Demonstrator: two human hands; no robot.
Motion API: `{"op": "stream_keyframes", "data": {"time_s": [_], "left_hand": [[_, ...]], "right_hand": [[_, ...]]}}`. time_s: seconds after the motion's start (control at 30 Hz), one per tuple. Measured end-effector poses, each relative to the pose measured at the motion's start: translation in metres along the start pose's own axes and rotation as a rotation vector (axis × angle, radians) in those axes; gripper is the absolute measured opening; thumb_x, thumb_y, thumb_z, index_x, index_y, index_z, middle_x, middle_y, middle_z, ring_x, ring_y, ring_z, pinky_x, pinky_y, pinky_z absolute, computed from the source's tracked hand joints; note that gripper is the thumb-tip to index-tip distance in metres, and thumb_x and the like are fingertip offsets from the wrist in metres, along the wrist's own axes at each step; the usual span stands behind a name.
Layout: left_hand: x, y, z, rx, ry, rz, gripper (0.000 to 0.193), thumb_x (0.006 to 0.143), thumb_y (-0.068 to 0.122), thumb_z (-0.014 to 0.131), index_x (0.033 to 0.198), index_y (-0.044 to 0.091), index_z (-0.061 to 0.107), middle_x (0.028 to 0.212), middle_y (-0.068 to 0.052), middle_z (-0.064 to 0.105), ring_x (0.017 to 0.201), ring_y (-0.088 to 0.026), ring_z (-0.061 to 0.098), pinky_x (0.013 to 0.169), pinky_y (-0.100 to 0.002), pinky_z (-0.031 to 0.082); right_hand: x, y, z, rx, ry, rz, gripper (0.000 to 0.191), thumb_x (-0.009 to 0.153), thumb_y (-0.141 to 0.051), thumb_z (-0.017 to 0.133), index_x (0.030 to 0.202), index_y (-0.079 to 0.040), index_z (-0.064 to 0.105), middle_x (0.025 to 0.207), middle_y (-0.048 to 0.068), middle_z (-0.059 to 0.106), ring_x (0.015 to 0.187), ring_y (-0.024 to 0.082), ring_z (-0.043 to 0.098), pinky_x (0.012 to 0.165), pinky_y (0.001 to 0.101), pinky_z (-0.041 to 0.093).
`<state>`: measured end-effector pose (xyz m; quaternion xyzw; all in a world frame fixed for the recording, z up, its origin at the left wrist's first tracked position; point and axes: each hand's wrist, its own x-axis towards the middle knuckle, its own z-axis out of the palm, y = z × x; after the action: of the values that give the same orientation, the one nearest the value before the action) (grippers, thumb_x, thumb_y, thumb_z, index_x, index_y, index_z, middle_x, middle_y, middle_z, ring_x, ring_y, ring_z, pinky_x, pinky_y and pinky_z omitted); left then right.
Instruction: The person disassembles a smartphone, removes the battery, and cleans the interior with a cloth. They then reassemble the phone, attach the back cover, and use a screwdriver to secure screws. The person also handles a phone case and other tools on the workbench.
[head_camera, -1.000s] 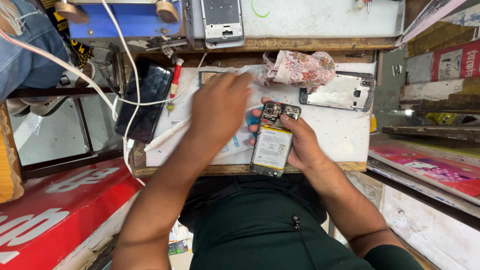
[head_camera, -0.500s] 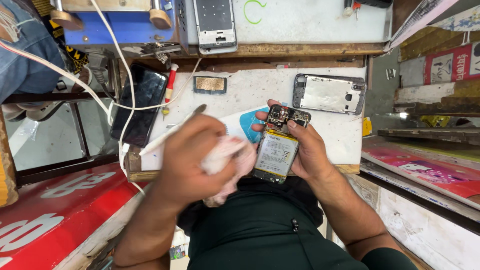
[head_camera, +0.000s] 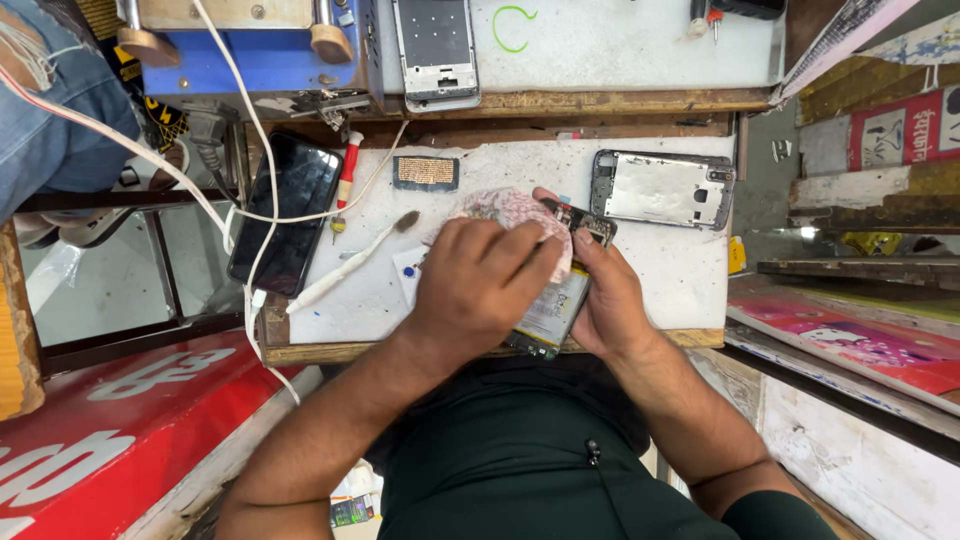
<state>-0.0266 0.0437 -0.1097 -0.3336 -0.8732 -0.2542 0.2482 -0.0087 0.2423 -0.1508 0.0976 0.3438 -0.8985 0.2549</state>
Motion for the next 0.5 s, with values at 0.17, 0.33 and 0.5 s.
{"op": "stream_keyframes", "data": {"time_s": [0.17,0.33,0.5], "left_hand": [[-0.003,-0.005,-0.001,0.031,0.03,-0.112,0.029,0.089,0.014,0.072,0.117,0.006,0.074,0.118,-0.007,0.062,0.098,-0.027,0.058,0.086,-0.044,0.049],[0.004,-0.004,-0.003,0.011,-0.003,-0.118,0.028,0.093,0.013,0.073,0.12,0.005,0.074,0.117,-0.006,0.062,0.095,-0.024,0.056,0.086,-0.043,0.048],[0.003,0.001,-0.004,-0.03,0.028,-0.064,0.032,0.086,0.01,0.073,0.118,0.002,0.073,0.119,-0.009,0.062,0.093,-0.026,0.055,0.086,-0.045,0.047]], "right_hand": [[0.006,-0.004,0.002,0.084,-0.04,0.037,0.066,0.107,-0.037,0.051,0.163,-0.006,0.034,0.144,0.015,0.058,0.127,0.028,0.061,0.111,0.0468,0.049],[0.007,-0.004,0.001,0.097,-0.081,0.065,0.065,0.108,-0.038,0.05,0.164,-0.008,0.033,0.146,0.015,0.056,0.133,0.029,0.058,0.115,0.0494,0.047],[0.005,-0.003,0.0,0.055,-0.023,0.052,0.064,0.108,-0.038,0.048,0.163,-0.008,0.034,0.151,0.014,0.053,0.138,0.029,0.053,0.118,0.0468,0.043]]}}
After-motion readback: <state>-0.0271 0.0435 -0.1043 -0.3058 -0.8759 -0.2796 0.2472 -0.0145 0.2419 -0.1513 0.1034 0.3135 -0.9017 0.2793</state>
